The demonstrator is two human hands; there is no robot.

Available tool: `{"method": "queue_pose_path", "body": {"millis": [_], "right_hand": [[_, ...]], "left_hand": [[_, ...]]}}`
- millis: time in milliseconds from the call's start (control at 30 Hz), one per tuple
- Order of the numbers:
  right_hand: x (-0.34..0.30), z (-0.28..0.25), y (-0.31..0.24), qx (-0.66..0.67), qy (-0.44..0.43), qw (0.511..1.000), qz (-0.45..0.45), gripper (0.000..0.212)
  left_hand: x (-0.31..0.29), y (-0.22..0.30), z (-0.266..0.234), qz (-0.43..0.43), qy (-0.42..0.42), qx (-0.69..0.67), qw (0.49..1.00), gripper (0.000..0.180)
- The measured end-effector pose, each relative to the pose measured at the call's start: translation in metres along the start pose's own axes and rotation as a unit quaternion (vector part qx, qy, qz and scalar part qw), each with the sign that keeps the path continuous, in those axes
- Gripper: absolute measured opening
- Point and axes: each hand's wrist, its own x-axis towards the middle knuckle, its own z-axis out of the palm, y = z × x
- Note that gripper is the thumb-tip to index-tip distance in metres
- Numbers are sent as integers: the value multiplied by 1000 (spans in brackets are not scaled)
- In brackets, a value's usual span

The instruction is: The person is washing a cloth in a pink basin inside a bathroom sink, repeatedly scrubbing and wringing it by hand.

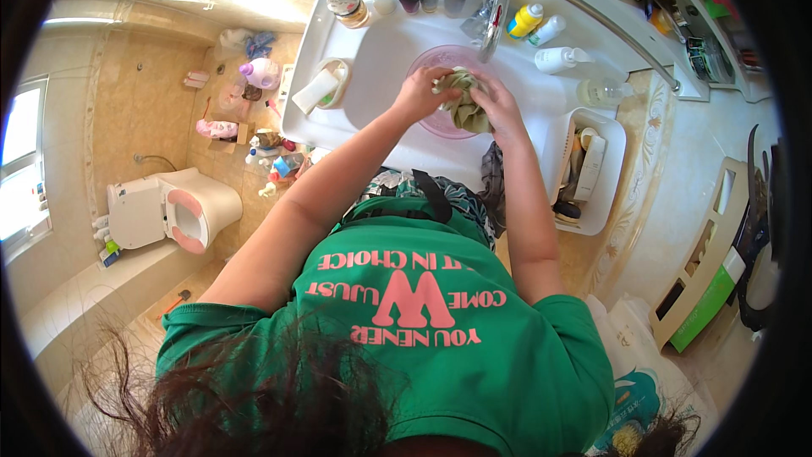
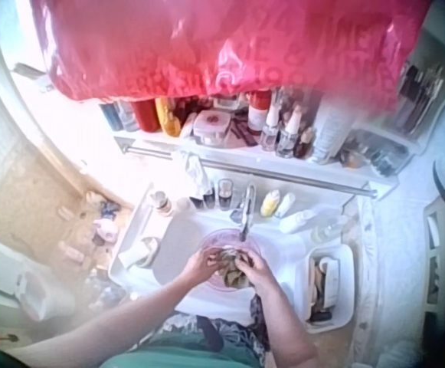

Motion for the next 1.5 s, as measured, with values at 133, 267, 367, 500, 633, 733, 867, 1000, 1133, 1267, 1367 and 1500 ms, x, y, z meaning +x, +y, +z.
{"method": "queue_pose_path", "body": {"millis": [133, 267, 367, 500, 633, 733, 867, 1000, 1133, 1267, 1367, 1500], "right_hand": [[-3, -5, 4, -59, -20, 998, -19, 40], [-4, -34, 13, -297, 47, 953, -30, 49], [-7, -48, 11, -424, 80, 902, -8, 39], [-7, -43, 10, -613, 116, 782, -1, 24], [4, -51, 13, -663, 139, 693, -248, 20], [3, -37, -1, -329, 168, 929, -28, 19], [-1, -26, 3, -313, 135, 932, -125, 21], [4, -46, 46, -479, 63, 874, -51, 28], [31, -56, 86, -527, 3, 840, -126, 39], [62, -42, 126, -673, -81, 733, -54, 47], [64, -10, 123, -736, -144, 656, 89, 52], [60, -5, 127, -736, -154, 628, 200, 49]], "left_hand": [[9, -4, -15, -109, -42, -158, 981, 27], [10, -11, -25, -112, 16, -207, 972, 24], [8, -10, -35, -110, 24, -241, 964, 23], [4, -10, -30, -160, -1, -281, 946, 22], [7, -2, -23, -187, 12, -351, 918, 23], [10, -3, -28, -170, 36, -394, 902, 22], [11, -23, -14, -113, -16, -292, 950, 27], [-2, -41, 2, -91, -67, -184, 977, 33], [-14, -53, 3, -131, -81, -174, 973, 31], [-21, -55, 3, -199, -127, -220, 947, 27], [-29, -57, 0, -221, -122, -237, 938, 25], [-38, -58, -4, -244, -113, -233, 935, 24]]}}
